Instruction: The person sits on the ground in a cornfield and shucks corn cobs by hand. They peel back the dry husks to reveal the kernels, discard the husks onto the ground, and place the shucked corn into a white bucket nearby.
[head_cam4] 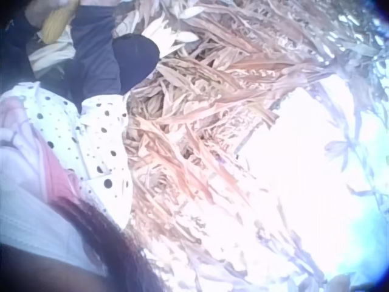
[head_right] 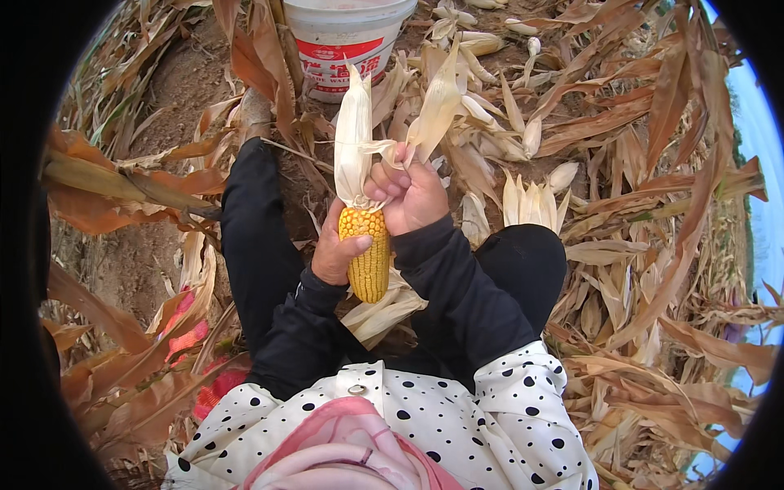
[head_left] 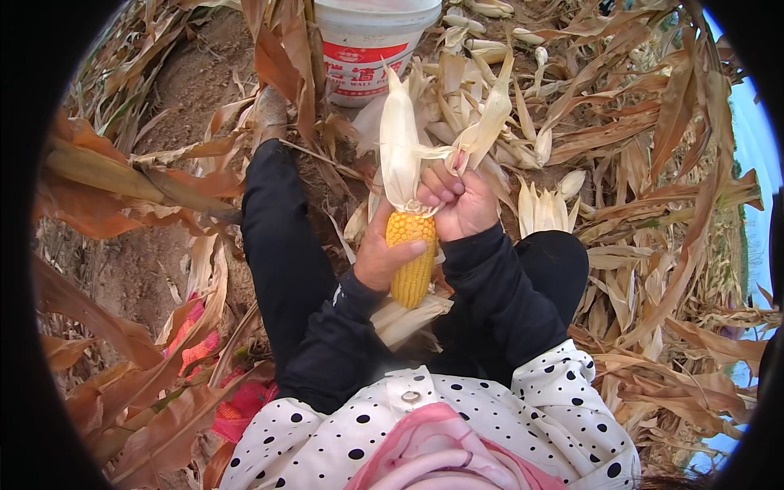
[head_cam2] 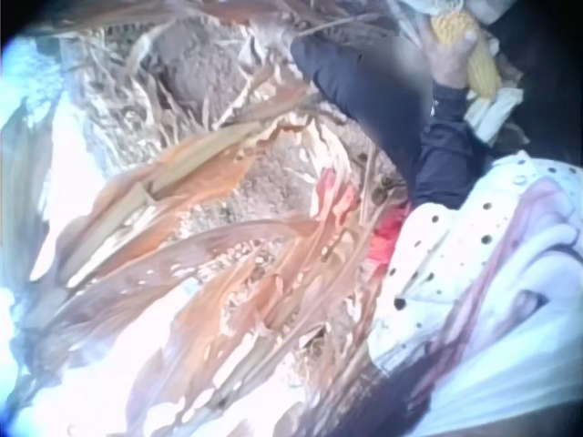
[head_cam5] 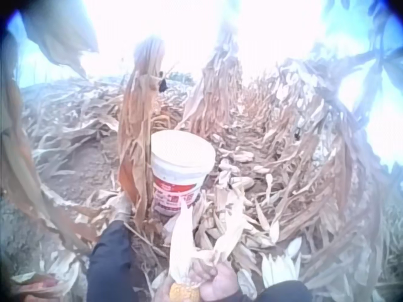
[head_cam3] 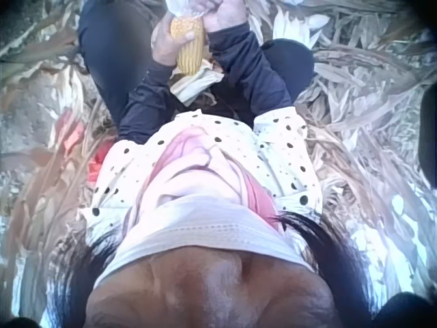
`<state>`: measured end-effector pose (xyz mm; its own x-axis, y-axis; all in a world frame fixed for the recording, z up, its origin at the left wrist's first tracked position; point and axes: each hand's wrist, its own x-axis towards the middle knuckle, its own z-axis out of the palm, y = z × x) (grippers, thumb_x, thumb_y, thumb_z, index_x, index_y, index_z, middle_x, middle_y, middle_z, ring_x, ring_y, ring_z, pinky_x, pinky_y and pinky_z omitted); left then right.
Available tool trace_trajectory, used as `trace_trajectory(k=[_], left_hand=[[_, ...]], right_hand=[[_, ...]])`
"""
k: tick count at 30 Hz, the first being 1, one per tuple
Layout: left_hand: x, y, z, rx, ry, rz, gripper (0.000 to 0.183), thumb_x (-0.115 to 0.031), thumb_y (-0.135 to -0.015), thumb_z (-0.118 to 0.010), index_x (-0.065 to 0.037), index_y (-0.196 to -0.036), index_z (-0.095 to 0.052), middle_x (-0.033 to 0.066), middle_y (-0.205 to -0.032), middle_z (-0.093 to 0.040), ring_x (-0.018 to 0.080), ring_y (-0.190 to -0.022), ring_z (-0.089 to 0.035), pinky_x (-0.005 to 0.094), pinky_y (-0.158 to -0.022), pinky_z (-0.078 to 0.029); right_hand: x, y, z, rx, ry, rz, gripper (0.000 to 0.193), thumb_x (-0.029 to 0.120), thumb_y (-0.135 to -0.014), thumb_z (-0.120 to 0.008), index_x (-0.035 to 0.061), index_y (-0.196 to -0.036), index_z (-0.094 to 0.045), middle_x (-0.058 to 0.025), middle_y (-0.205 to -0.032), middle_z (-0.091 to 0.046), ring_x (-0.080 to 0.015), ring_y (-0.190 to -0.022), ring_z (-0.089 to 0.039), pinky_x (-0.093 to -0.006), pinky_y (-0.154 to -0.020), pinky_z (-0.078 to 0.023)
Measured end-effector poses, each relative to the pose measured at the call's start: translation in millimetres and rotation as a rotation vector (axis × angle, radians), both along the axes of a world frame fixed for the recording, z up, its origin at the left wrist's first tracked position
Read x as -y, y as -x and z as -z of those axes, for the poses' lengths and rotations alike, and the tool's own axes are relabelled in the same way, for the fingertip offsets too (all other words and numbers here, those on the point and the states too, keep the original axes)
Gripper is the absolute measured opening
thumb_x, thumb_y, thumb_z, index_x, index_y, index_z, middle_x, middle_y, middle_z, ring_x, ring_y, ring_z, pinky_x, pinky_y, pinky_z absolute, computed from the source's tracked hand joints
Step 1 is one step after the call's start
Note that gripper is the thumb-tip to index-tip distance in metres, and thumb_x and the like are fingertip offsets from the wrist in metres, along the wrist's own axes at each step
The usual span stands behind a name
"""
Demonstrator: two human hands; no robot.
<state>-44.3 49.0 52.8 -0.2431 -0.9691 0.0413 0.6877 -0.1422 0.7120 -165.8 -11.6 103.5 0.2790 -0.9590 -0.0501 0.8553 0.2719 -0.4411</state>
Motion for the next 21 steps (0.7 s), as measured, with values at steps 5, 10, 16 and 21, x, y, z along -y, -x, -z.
trace_trajectory(k=[5,10,16,21], left_hand=[[-2,5,0,-0.191,-0.049,0.041,0.08,-0.02,-0.069,-0.07,-0.004,-0.135,-0.028,0.0144,-0.108,-0.054,0.0256,-0.085,-0.063,0.0366,-0.073,-0.056],[3,-3,2,-0.089,-0.101,0.183,0.067,-0.02,-0.077,-0.065,-0.004,-0.133,-0.031,0.0124,-0.104,-0.056,0.0237,-0.084,-0.063,0.0353,-0.073,-0.055],[3,0,4,0.035,-0.07,-0.033,0.045,-0.01,-0.086,-0.059,-0.002,-0.127,-0.041,0.0062,-0.102,-0.055,0.0157,-0.084,-0.059,0.0296,-0.074,-0.05],[-4,3,-6,-0.194,-0.047,0.036,0.062,-0.022,-0.08,-0.061,-0.003,-0.132,-0.033,0.0122,-0.101,-0.055,0.0206,-0.081,-0.061,0.0318,-0.069,-0.053]], right_hand=[[3,6,5,0.136,0.019,-0.14,0.019,0.024,-0.096,-0.045,0.012,-0.082,-0.05,0.0048,-0.057,-0.031,-0.0092,-0.052,-0.031,-0.026,-0.053,-0.032],[-1,-2,-3,-0.122,0.079,0.048,0.021,0.027,-0.099,-0.043,0.0085,-0.094,-0.052,0.0024,-0.064,-0.039,-0.0101,-0.059,-0.039,-0.026,-0.058,-0.038],[-13,-20,5,-0.497,0.239,0.136,0.025,0.03,-0.099,-0.043,0.0059,-0.101,-0.051,0.0002,-0.069,-0.042,-0.0118,-0.064,-0.043,-0.026,-0.062,-0.039],[-4,-9,-12,-0.04,0.062,-0.006,0.018,0.025,-0.096,-0.046,0.01,-0.087,-0.048,0.0047,-0.057,-0.029,-0.0071,-0.048,-0.029,-0.023,-0.046,-0.028]])
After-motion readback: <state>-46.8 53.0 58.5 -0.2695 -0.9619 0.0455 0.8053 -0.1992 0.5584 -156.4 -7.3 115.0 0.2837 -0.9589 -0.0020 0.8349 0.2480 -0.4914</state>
